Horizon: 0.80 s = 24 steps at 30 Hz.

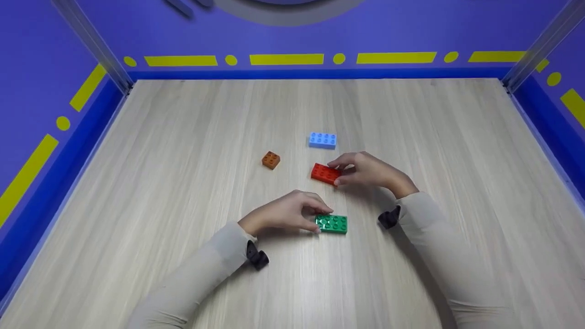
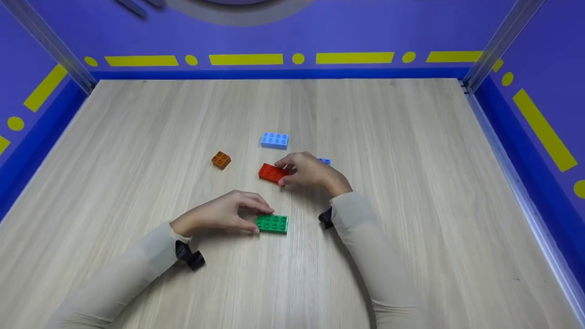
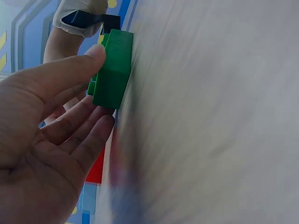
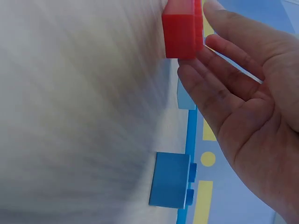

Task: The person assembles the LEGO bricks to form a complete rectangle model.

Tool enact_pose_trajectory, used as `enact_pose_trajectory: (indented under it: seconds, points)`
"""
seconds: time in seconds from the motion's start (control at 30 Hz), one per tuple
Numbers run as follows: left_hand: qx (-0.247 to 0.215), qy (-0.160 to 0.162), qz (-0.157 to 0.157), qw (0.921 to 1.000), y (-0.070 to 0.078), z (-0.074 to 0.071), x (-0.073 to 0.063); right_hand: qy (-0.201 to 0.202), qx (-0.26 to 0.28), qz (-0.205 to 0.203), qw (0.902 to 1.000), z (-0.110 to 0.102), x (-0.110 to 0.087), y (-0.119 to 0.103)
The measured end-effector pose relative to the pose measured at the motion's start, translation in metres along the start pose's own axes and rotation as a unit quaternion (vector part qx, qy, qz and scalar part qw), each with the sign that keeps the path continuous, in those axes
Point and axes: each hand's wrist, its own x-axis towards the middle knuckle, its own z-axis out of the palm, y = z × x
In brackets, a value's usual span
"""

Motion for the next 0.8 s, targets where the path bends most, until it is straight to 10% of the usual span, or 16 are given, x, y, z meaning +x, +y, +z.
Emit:
enact_pose_trajectory:
  seconds: [0.8]
  points:
    - [0.004, -0.008, -0.028, 0.9996, 0.0018, -0.0063, -0.0012, 0.001, -0.015, 0.010, 0.9998, 0.0031, 0.0011, -0.0027]
